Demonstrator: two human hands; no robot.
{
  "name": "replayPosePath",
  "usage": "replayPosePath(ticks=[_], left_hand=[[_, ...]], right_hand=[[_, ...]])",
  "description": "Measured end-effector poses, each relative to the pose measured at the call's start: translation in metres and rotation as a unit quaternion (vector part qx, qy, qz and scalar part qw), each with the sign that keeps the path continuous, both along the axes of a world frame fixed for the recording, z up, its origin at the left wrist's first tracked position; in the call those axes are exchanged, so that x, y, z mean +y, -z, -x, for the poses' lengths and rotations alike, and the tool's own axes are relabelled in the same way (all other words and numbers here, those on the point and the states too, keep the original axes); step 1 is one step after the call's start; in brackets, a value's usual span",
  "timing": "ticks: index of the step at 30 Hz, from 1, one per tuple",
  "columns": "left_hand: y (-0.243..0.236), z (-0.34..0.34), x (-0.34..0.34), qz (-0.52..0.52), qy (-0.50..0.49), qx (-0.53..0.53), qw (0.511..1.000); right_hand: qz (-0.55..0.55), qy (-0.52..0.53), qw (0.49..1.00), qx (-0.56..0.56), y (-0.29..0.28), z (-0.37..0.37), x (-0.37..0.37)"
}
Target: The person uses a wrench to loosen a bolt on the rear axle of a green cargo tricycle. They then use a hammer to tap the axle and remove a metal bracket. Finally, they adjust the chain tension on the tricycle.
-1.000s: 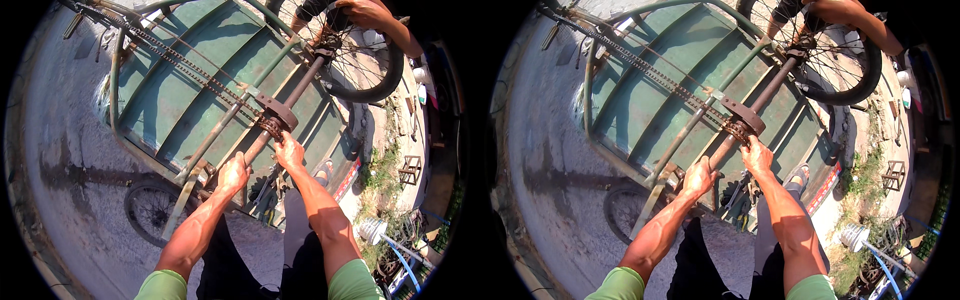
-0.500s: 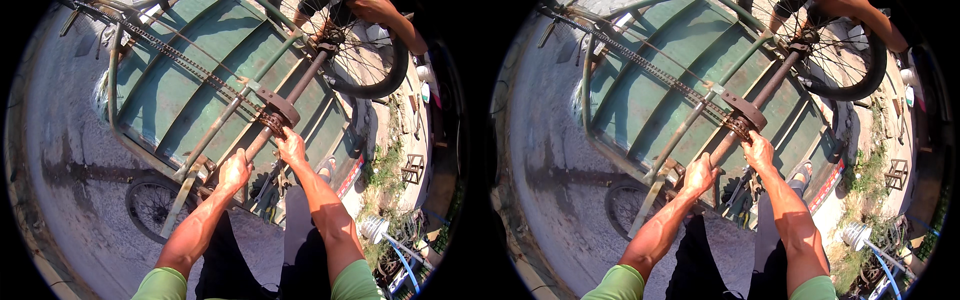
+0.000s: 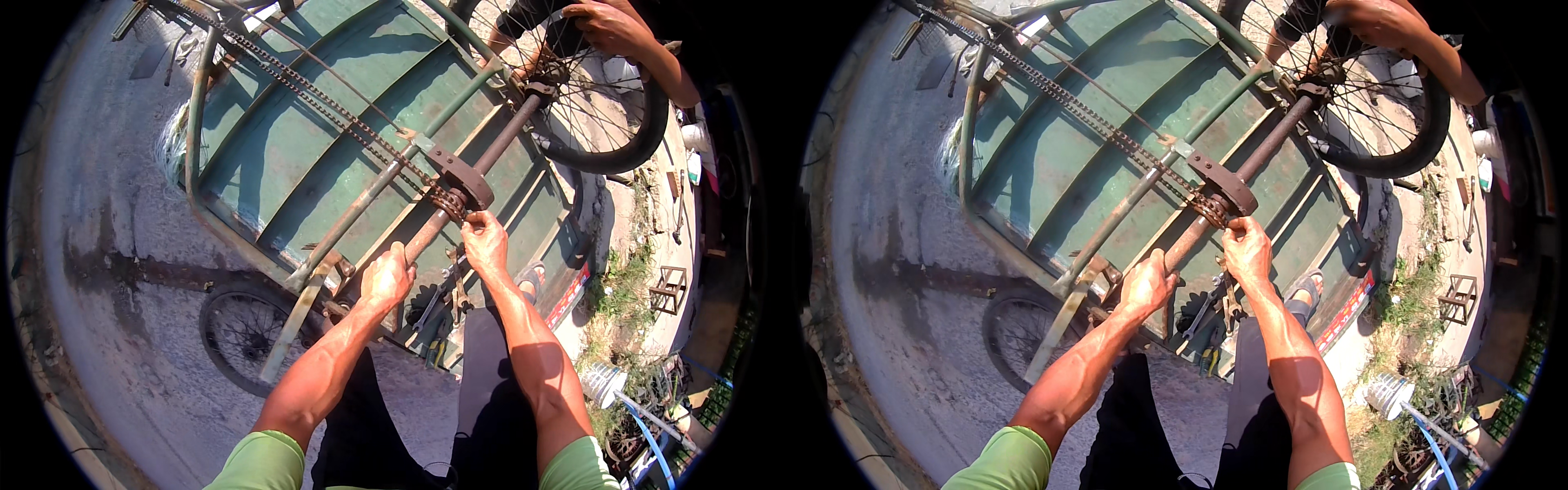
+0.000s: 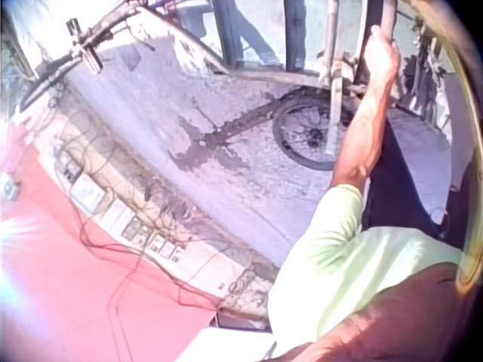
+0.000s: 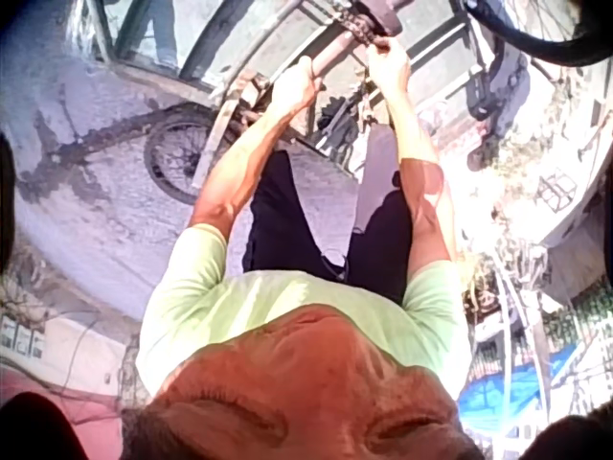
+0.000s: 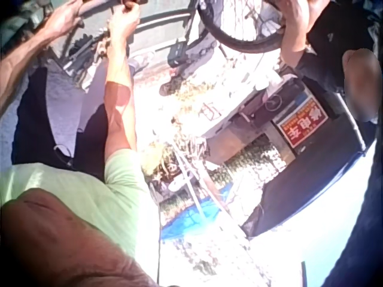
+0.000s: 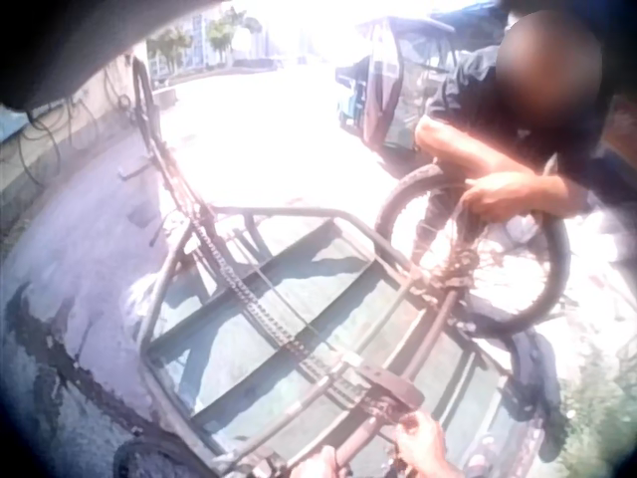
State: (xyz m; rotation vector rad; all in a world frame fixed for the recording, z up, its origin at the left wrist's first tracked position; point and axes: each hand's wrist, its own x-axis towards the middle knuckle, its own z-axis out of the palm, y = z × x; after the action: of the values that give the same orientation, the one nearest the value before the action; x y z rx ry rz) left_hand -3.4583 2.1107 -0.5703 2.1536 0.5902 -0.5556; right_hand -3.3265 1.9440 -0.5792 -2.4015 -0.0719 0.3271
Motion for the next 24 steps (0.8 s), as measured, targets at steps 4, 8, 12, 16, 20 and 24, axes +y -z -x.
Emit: replayPosePath(ticks=[4, 8, 12, 16, 20, 24], left_hand=[[-0.002, 0.001, 0.003, -0.004, -0.011, -0.003, 1.0], [-0.004, 0.002, 0.005, -0.006, -0.01, 0.006, 1.0], [-0.01, -0.003, 0.001, 0.02, 0.002, 0.021, 1.0], [-0.004, -0.001, 0.005, 0.005, -0.001, 0.029, 1.0], [0.0, -0.003, 0.011, 0.025, 0.002, 0.03, 0.999], [0.001, -0.005, 0.018, 0.033, 0.018, 0.014, 0.999]], right_hand=[[-0.035, -0.011, 0.999, 0.01, 0.007, 0.005, -0.001], [-0.127, 0.061, 0.987, 0.077, 0.013, 0.023, 0.01], [-0.246, 0.079, 0.961, 0.099, 0.055, 0.015, -0.004], [-0.087, 0.019, 0.996, 0.018, 0.06, 0.012, 0.006], [0.039, -0.017, 0.999, -0.028, 0.044, 0.011, 0.012], [0.052, 0.01, 0.998, -0.022, 0.041, 0.013, 0.011]])
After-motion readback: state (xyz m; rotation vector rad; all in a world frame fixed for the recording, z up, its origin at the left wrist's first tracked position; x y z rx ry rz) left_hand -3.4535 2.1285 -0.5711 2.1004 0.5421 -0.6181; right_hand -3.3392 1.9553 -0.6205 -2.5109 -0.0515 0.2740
